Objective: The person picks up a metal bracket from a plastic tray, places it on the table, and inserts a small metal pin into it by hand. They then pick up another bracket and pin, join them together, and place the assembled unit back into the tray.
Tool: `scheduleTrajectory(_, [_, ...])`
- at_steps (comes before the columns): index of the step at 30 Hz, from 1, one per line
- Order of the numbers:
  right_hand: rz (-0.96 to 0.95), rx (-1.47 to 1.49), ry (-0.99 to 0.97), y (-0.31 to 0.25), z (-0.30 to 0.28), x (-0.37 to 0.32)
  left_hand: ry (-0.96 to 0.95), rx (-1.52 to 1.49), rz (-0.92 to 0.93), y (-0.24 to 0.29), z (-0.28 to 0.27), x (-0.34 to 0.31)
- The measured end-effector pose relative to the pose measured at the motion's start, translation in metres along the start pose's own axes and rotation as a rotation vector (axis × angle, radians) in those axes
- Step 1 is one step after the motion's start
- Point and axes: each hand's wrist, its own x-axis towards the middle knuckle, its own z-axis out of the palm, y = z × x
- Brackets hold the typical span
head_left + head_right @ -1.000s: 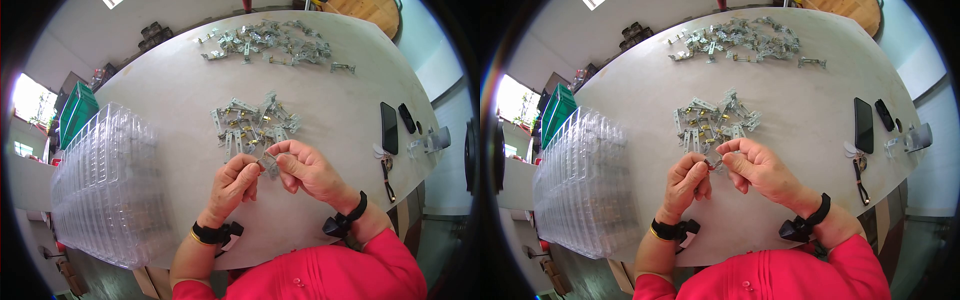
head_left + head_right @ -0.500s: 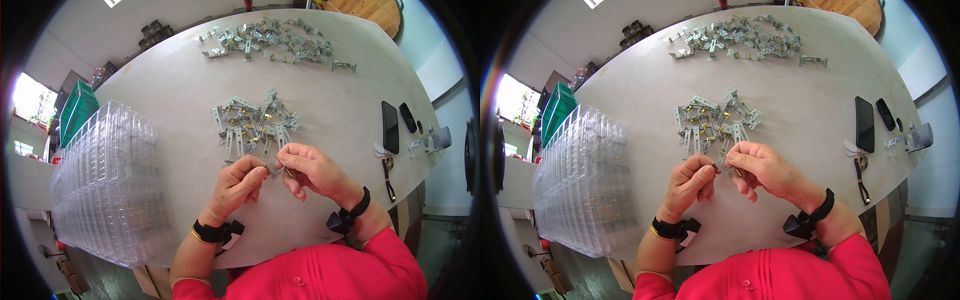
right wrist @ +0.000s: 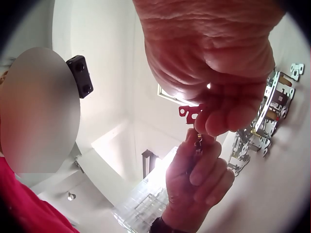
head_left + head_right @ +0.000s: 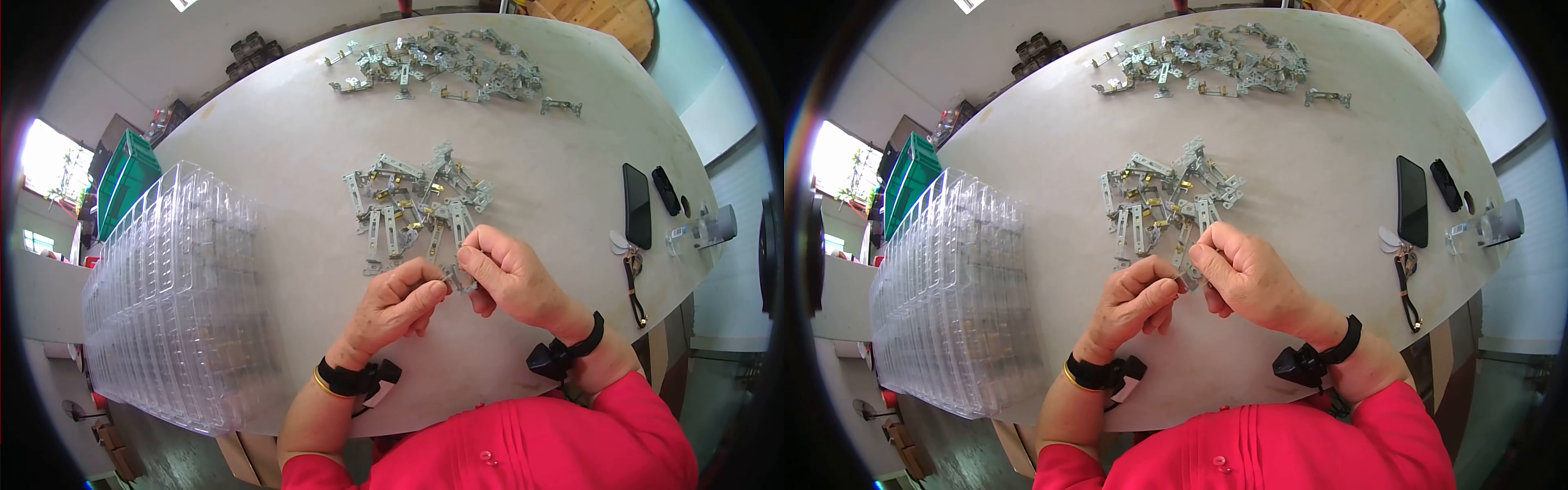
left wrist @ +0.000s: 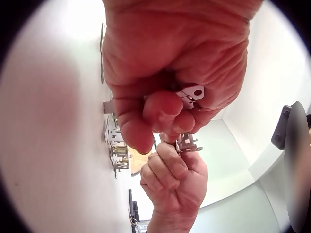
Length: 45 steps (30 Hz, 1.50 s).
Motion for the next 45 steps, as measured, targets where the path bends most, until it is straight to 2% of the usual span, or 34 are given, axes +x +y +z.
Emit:
scheduleTrajectory(11, [-0.09,-0.168,0.082,0.0,0.005,-0.003,-0.021,0.03,-0.046,0.006,-0.002,0.0])
scheduleTrajectory(15, [-0.155,-0.251,0.158,0.008,0.003,0.001,-0.088,0.113,-0.061,0.009,0.003,-0.001])
scheduleTrajectory(17, [-0.261,-0.167,0.277,0.01,-0.001,0.005,-0.131,0.068,-0.077,0.01,0.006,-0.001])
scheduleTrajectory(18, [-0.261,-0.167,0.275,0.011,-0.003,0.005,-0.128,0.068,-0.078,0.009,0.004,-0.001])
scheduleTrajectory(20, [-0.483,-0.065,0.248,0.012,-0.005,0.005,0.022,-0.109,-0.092,0.004,-0.003,0.001])
scheduleTrajectory(21, [-0.484,-0.067,0.255,0.013,-0.005,0.005,0.048,-0.129,-0.061,0.003,-0.006,0.002])
scheduleTrajectory(23, [-0.657,-0.083,0.181,0.014,-0.003,0.006,0.062,-0.174,-0.034,0.002,-0.009,0.005])
scheduleTrajectory(24, [-0.657,-0.084,0.183,0.014,-0.005,0.006,0.086,-0.219,-0.008,0.001,-0.009,0.005])
scheduleTrajectory(26, [-0.77,-0.281,0.076,0.014,-0.008,0.009,0.096,-0.226,-0.008,0.003,-0.007,0.006])
scheduleTrajectory(32, [-0.765,-0.369,-0.003,0.015,-0.002,0.008,0.075,-0.208,-0.01,0.003,-0.01,0.004])
scheduleTrajectory(35, [-0.768,-0.365,0.036,0.016,0.0,0.009,0.064,-0.137,-0.069,0.004,-0.011,0.002])
scheduleTrajectory(37, [-0.738,-0.313,0.06,0.017,-0.001,0.008,-0.029,-0.356,-0.064,-0.001,-0.013,0.004])
scheduleTrajectory(38, [-0.704,-0.261,0.087,0.017,-0.001,0.008,-0.028,-0.353,-0.061,-0.004,-0.015,0.005])
scheduleTrajectory(39, [-0.71,-0.263,0.086,0.019,0.0,0.008,-0.063,-0.488,-0.031,-0.008,-0.017,0.006])
scheduleTrajectory(40, [-0.628,-0.096,0.108,0.022,0.001,0.009,-0.1,-0.622,0.0,-0.011,-0.019,0.008])
scheduleTrajectory(41, [-0.545,0.069,0.128,0.023,0.001,0.009,-0.102,-0.618,0.005,-0.015,-0.022,0.009])
scheduleTrajectory(43, [-0.504,0.147,0.142,0.021,-0.001,0.01,0.031,-0.487,0.229,-0.019,-0.024,0.011])
scheduleTrajectory(45, [-0.462,0.227,0.155,0.02,-0.004,0.011,0.068,-0.382,0.302,-0.018,-0.021,0.011])
